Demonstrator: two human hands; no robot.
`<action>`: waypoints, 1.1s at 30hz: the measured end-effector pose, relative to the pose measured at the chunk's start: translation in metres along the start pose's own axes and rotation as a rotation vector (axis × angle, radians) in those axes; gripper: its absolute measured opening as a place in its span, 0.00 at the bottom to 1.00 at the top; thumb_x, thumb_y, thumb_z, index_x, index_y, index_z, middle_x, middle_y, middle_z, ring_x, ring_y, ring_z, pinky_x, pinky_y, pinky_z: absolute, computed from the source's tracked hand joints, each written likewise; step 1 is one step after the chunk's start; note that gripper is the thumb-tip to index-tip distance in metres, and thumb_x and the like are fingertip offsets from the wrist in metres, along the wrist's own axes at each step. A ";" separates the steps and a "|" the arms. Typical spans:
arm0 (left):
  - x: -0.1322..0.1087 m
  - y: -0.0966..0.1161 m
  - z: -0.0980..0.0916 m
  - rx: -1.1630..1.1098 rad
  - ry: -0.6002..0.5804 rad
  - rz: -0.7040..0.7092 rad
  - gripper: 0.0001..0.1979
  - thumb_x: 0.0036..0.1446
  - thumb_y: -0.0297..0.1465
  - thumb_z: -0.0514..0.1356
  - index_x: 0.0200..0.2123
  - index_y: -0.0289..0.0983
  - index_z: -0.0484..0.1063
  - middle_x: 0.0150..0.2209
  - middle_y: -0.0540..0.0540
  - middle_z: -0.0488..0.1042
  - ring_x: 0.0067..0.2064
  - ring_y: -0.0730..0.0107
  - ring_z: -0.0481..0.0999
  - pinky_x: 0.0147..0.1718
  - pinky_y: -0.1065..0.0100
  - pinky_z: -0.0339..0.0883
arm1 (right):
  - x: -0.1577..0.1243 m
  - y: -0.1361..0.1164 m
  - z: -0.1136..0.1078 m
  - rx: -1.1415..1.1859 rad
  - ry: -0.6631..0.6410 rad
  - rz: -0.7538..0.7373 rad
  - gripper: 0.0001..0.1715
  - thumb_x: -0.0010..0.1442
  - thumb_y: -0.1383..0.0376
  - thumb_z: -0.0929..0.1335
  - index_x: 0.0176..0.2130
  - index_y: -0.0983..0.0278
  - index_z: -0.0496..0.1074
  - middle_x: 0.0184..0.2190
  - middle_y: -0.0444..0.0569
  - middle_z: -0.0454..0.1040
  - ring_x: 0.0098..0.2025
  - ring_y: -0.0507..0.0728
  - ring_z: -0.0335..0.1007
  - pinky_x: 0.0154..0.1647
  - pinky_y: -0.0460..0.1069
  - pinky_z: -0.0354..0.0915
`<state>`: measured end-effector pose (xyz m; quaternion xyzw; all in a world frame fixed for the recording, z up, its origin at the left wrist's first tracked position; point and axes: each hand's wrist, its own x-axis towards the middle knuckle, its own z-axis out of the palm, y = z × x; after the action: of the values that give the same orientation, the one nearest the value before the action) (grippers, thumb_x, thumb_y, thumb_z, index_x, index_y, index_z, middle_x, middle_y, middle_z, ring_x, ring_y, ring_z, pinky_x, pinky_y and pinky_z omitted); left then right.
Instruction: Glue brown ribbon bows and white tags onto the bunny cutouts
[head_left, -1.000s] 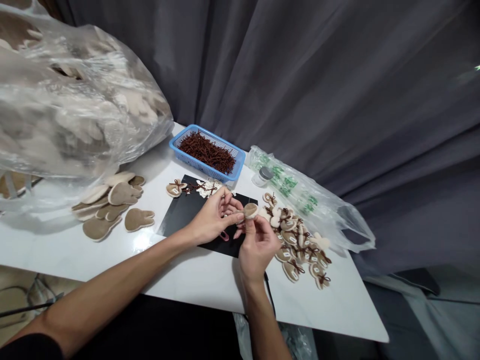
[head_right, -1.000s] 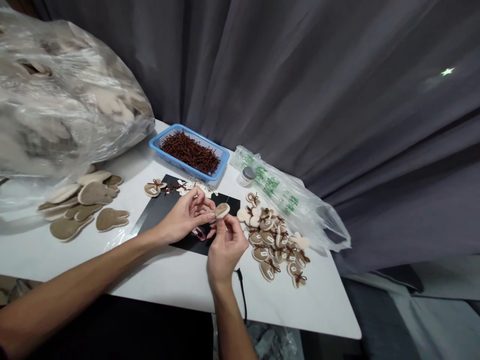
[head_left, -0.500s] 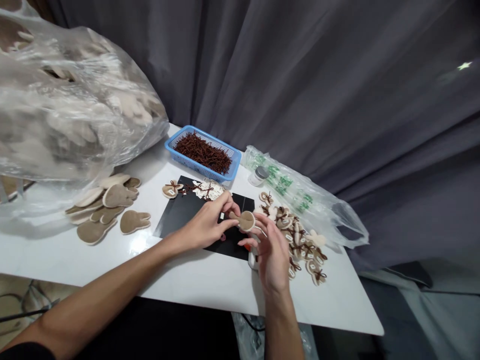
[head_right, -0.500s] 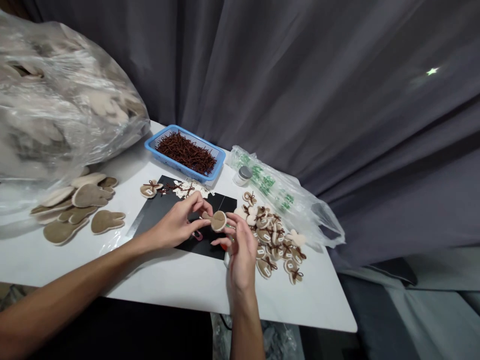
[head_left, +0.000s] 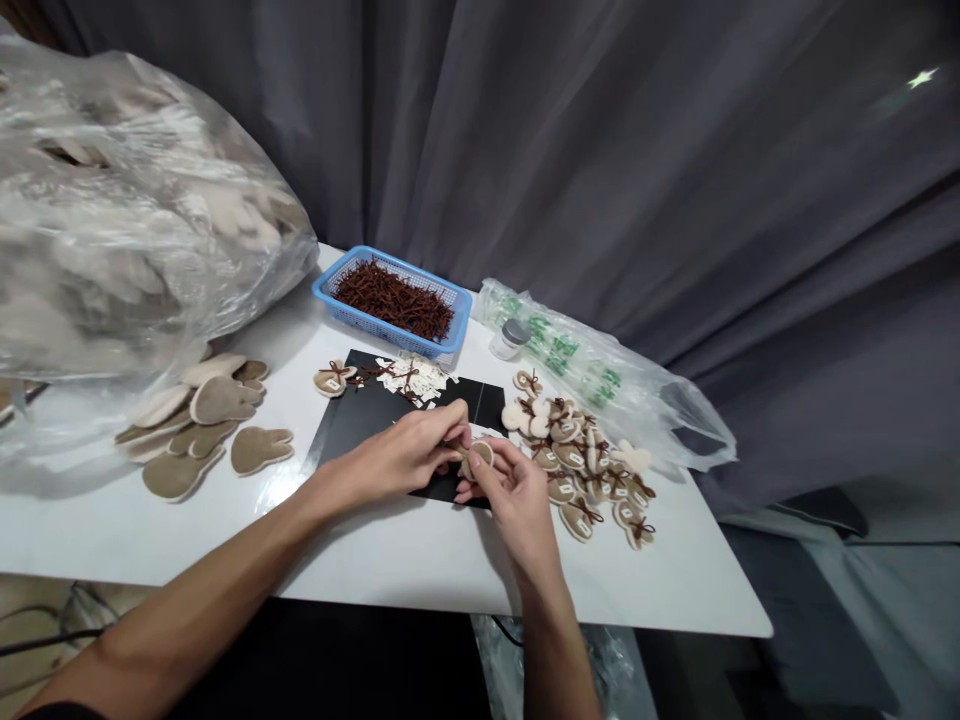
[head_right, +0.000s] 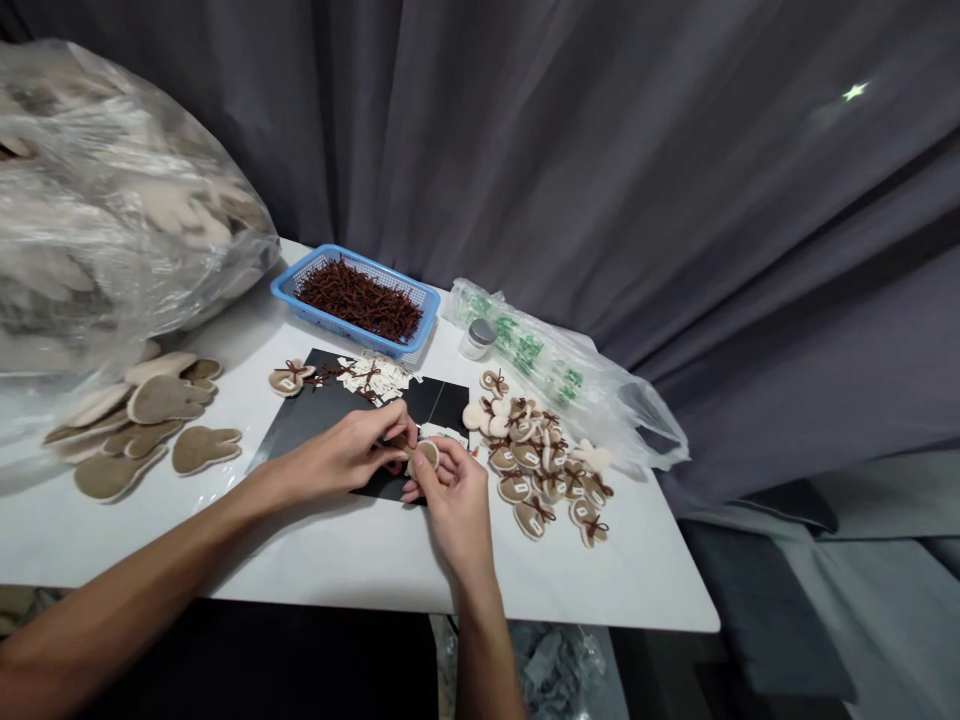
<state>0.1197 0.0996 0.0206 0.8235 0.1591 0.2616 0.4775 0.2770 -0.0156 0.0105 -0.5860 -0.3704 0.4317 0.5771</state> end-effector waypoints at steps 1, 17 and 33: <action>0.000 0.000 -0.001 0.001 -0.004 0.001 0.11 0.66 0.25 0.57 0.36 0.43 0.56 0.36 0.51 0.72 0.32 0.70 0.69 0.31 0.67 0.59 | -0.001 0.001 -0.001 -0.011 0.022 -0.030 0.28 0.59 0.44 0.79 0.46 0.62 0.78 0.30 0.44 0.79 0.29 0.55 0.78 0.29 0.49 0.79; -0.003 0.010 -0.007 -0.089 0.038 0.023 0.09 0.65 0.27 0.61 0.42 0.43 0.62 0.38 0.49 0.77 0.34 0.69 0.77 0.34 0.68 0.69 | -0.002 -0.005 -0.006 -0.009 -0.094 -0.073 0.21 0.60 0.49 0.80 0.41 0.62 0.84 0.34 0.48 0.83 0.32 0.57 0.80 0.36 0.52 0.81; -0.011 0.010 0.009 -0.431 0.330 -0.263 0.19 0.63 0.42 0.71 0.52 0.42 0.72 0.44 0.48 0.75 0.39 0.69 0.77 0.40 0.68 0.72 | 0.001 0.018 0.021 0.300 0.176 -0.014 0.26 0.54 0.48 0.83 0.41 0.65 0.82 0.36 0.51 0.84 0.35 0.58 0.81 0.37 0.53 0.80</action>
<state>0.1161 0.0828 0.0230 0.6220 0.2805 0.3556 0.6387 0.2562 -0.0085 -0.0063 -0.5262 -0.2538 0.4249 0.6915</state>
